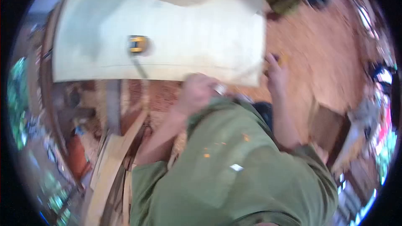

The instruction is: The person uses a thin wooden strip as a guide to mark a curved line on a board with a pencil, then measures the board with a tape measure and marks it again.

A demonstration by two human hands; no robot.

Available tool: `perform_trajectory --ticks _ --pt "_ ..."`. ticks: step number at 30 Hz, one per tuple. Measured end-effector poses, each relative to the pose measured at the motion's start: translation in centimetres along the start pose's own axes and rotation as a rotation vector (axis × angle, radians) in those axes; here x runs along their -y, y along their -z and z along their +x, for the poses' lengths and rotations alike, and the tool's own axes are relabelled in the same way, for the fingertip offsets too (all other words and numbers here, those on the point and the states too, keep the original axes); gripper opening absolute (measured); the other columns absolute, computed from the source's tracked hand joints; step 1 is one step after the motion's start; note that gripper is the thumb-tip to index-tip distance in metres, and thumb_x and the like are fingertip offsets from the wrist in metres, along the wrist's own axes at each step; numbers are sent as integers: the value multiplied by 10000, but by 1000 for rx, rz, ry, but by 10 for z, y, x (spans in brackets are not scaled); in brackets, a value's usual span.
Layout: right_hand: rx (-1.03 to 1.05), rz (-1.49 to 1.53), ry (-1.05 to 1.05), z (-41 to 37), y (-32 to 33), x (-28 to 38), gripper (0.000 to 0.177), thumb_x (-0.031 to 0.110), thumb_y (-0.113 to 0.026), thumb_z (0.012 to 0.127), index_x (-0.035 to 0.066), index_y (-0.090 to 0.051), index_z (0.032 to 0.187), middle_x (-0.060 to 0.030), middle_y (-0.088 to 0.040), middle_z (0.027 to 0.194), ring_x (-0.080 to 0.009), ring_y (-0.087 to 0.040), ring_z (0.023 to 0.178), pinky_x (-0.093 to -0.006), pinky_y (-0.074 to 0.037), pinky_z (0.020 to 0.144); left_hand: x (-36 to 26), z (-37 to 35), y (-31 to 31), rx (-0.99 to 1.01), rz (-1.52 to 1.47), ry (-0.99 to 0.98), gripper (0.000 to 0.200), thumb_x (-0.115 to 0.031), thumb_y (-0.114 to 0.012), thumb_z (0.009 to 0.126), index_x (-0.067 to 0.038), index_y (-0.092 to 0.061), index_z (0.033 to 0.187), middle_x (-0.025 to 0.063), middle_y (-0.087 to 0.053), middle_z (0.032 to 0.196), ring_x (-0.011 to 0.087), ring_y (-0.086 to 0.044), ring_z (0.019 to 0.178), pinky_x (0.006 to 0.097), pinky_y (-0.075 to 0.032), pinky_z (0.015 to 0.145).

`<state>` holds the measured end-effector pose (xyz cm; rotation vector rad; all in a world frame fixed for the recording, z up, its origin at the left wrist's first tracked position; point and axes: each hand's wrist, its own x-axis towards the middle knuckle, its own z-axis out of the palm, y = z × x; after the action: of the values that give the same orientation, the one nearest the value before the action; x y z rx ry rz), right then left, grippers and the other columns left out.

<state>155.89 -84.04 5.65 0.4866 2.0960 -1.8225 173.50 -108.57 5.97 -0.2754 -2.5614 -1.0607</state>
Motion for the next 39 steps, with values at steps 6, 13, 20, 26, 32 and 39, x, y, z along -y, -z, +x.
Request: perform_trajectory --ticks 6,13,20,26,32,39 --pt "2 135 154 14 5 -28 322 183 -725 949 7 -619 1197 -42 -669 928 -67 -526 617 -222 -411 476 0 -10 -5 -10 -9 66 143 -123 -731 805 -74 -738 939 55 -714 938 270 -659 890 419 -485 809" --pt "34 103 59 13 -5 -17 184 180 -720 959 76 -668 1101 -3 -672 961 -56 -586 718 -218 -454 536 9 -7 -2 132 -98 65 113 -78 -653 785 -66 -737 859 31 -736 975 274 -650 870 427 -502 810" --pt "3 -63 60 11 -10 6 343 237 -669 993 53 -677 1282 -8 -697 1013 -84 -577 754 -262 -493 622 8 23 1 110 -211 6 110 -57 -742 786 -82 -753 893 13 -750 951 236 -659 826 396 -468 773" --pt "162 -175 99 -20 7 14 428 175 -677 965 4 -644 1356 -48 -714 1123 -87 -635 875 -245 -526 727 -29 18 -3 67 -150 56 126 -16 -751 767 -68 -751 881 18 -747 942 224 -662 818 385 -461 773" --pt "148 -126 271 -29 -10 0 390 129 -700 937 -30 -661 1292 -40 -714 1056 -46 -588 781 -221 -480 658 -30 15 -9 105 -196 34 103 33 -764 729 -25 -707 793 34 -737 936 216 -673 844 367 -466 797" --pt "125 -169 278 -24 -7 -4 387 114 -693 927 -78 -645 1260 -103 -712 1127 -141 -649 1012 -284 -508 918 -24 16 -9 122 -255 71 226 -32 -777 769 -77 -754 989 71 -720 907 262 -657 856 396 -466 828"
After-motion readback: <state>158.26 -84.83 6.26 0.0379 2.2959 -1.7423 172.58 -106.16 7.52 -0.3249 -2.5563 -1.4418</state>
